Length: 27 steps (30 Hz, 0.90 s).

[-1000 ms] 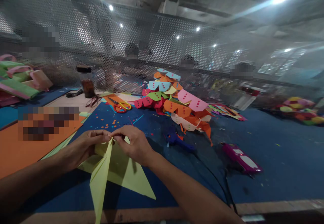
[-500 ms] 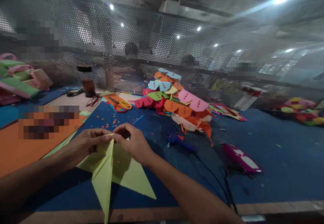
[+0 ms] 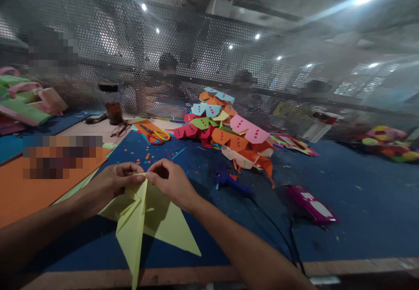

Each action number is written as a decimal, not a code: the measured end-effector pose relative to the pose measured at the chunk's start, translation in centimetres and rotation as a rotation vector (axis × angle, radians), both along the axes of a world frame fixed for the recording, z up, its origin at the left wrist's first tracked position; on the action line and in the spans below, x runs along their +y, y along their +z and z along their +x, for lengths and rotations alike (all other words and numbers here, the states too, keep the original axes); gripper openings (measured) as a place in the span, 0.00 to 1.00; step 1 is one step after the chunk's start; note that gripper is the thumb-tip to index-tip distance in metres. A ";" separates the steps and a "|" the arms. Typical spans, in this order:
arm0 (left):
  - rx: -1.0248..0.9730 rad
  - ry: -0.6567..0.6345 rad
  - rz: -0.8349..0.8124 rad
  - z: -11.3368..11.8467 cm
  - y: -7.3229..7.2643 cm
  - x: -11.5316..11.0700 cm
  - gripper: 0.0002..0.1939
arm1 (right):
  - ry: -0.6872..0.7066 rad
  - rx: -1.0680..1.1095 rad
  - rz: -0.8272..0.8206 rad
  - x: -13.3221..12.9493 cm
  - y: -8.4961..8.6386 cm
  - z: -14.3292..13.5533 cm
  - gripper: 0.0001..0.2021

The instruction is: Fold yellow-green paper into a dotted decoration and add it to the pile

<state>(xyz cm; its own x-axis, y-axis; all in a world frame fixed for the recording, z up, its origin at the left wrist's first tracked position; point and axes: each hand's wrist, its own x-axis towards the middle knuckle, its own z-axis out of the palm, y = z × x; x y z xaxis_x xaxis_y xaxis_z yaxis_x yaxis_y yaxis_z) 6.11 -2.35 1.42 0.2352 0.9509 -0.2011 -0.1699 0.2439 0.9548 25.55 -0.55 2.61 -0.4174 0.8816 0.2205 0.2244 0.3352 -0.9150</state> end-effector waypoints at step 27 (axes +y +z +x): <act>0.049 -0.047 0.018 0.0 0.2 -0.2 0.19 | 0.092 0.041 -0.108 0.1 -0.1 -0.1 0.15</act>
<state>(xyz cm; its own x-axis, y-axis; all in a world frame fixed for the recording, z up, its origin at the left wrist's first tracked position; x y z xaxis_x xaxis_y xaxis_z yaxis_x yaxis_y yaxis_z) 6.14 -2.54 1.65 0.2700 0.9427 -0.1960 -0.1116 0.2328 0.9661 25.42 -0.49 2.55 -0.4905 0.8593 0.1450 0.1586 0.2516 -0.9547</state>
